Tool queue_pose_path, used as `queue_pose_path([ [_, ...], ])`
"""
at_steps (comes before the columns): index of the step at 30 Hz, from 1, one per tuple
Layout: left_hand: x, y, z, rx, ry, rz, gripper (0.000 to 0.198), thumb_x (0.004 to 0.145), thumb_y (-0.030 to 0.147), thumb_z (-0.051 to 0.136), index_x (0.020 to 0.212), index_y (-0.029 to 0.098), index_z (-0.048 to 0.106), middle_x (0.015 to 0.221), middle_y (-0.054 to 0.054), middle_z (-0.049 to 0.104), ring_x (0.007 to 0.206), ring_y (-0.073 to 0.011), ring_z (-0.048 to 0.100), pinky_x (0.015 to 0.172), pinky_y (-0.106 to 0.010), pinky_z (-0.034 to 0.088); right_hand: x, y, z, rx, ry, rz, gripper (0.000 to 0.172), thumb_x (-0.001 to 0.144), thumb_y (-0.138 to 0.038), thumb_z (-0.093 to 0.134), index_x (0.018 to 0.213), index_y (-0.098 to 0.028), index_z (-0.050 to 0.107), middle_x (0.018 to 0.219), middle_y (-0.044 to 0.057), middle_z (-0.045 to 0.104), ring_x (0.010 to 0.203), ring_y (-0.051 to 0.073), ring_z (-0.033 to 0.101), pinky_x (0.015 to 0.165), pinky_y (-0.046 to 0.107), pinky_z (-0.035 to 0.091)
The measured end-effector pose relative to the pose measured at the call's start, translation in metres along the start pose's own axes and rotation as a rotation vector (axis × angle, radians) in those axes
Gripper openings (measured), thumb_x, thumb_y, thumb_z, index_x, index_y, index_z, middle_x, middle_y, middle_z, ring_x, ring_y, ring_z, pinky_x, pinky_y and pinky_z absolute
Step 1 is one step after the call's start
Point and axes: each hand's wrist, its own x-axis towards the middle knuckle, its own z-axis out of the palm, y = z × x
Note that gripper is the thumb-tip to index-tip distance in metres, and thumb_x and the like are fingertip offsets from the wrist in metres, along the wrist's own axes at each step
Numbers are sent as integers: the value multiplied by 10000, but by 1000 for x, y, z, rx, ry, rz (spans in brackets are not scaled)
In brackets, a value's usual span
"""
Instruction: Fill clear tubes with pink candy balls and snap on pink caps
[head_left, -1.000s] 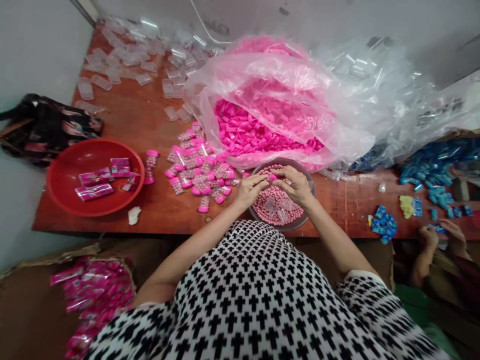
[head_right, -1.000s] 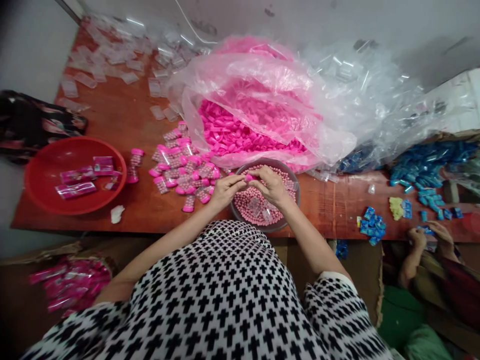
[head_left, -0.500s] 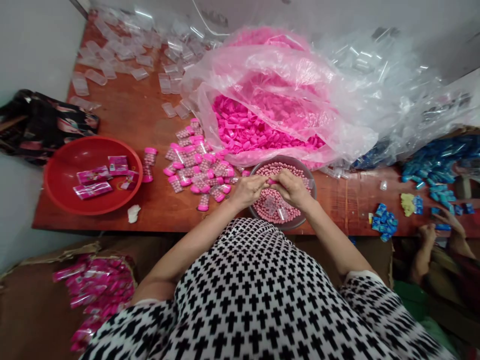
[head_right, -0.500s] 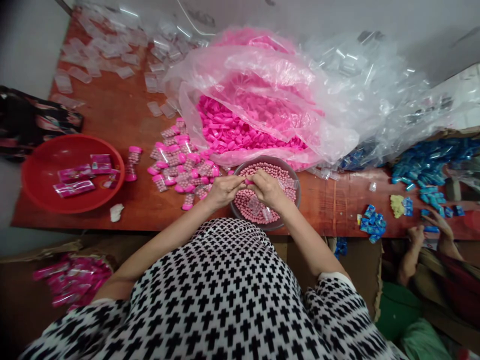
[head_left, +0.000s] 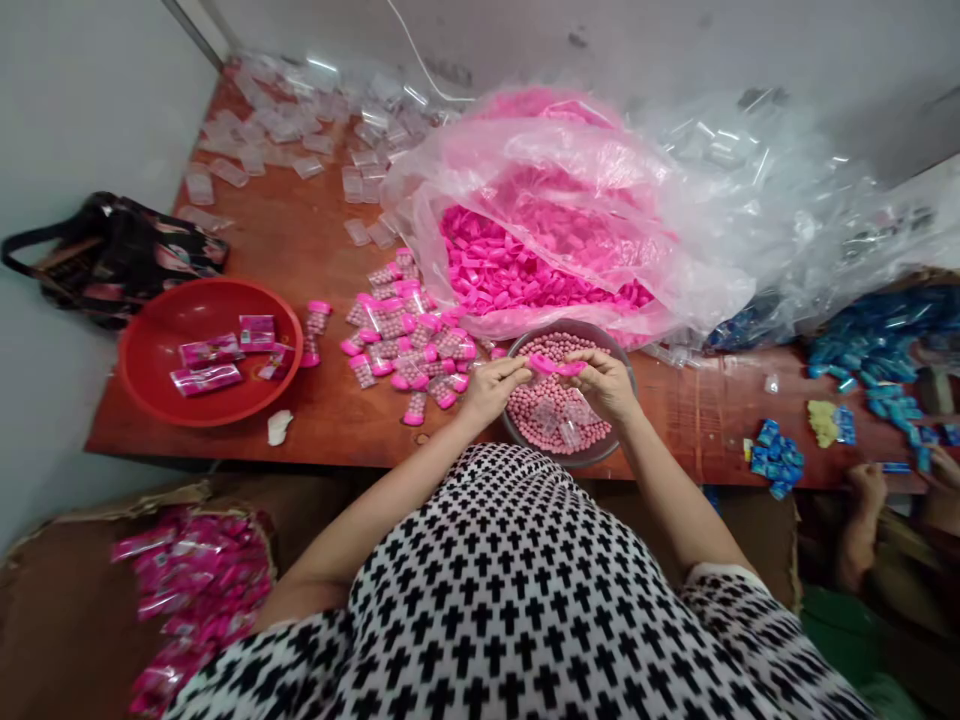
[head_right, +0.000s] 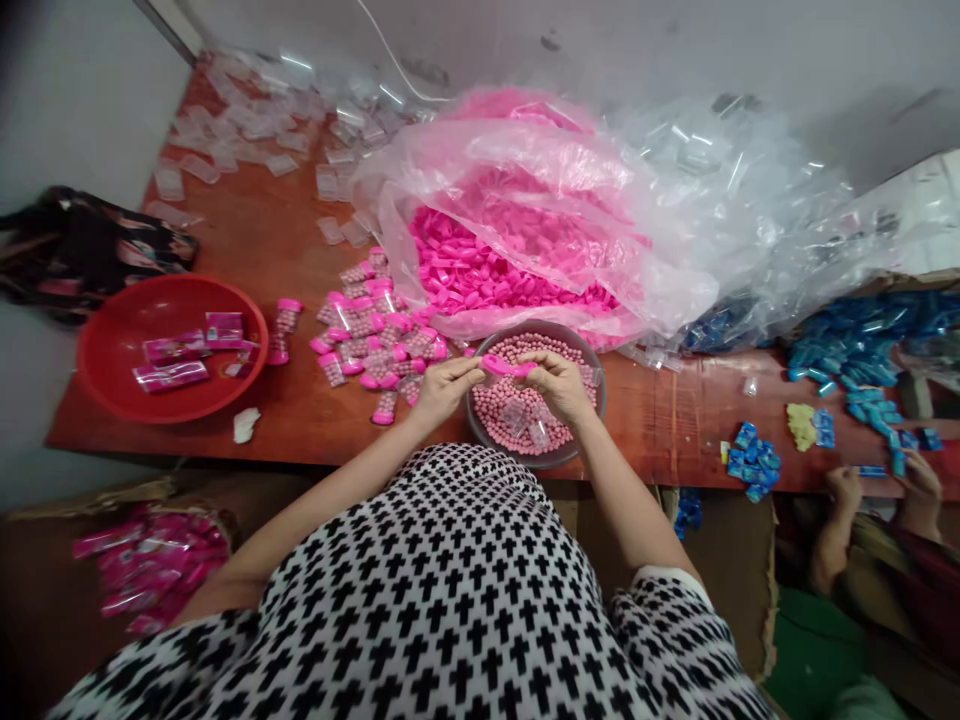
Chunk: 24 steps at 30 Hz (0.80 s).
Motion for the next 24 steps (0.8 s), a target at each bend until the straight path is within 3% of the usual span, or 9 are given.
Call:
queue_pose_path([
  [4,-3,7,1,114,-90,216,198,787,344,645,902,218,745,918,-60,734,932,-206,649,890,-393,498,2,0,9,88,-186,226,386,658,-472,746,904,-187,663,940,58,680,917,204,639,789,378,546],
  [6,-5,9,2,132,-88,260,187,808,326,626,910,218,740,919,-57,731,986,-206,633,913,-403,490,1,1,15,148,-265,385,375,684,-466,720,918,-180,657,923,65,689,940,215,638,816,414,536],
  [8,-7,10,3,136,-95,260,196,828,311,603,939,214,732,955,-55,728,989,-199,639,918,-393,494,0,6,21,221,-264,445,331,682,-424,717,891,-175,655,859,55,700,921,215,645,844,440,523],
  [12,-11,6,1,130,-65,223,226,844,309,576,977,196,720,990,-53,724,933,-184,667,883,-343,520,2,22,36,307,-129,338,195,648,-308,709,781,-176,654,762,16,703,823,184,656,866,413,521],
  [15,-11,3,-3,164,-25,190,240,845,322,566,972,192,722,988,-53,724,918,-181,670,868,-325,524,6,31,49,306,-39,322,199,652,-342,689,769,-184,658,748,12,706,753,171,651,806,376,547],
  [17,-10,2,-10,204,-17,163,249,846,323,557,976,188,722,993,-59,723,915,-183,669,860,-324,523,12,31,57,268,-58,371,256,671,-414,675,793,-189,659,766,26,708,749,175,651,762,365,556],
  [20,-4,6,-30,252,48,135,269,849,331,551,1013,190,712,1031,-61,714,948,-189,657,879,-332,513,32,22,62,90,-210,417,395,711,-537,632,918,-202,657,863,49,706,795,184,652,721,358,555],
  [22,2,11,-51,279,155,131,293,851,351,552,1057,201,695,1076,-52,700,988,-190,642,917,-339,495,56,13,59,-117,-250,289,448,716,-540,639,1027,-217,635,962,50,690,846,183,644,736,354,545],
  [24,11,13,-77,326,295,134,312,854,371,548,1081,206,684,1107,-47,687,1024,-191,625,954,-347,475,83,4,50,-389,-170,50,436,715,-468,670,1064,-211,624,1015,47,672,891,180,626,794,353,519],
])
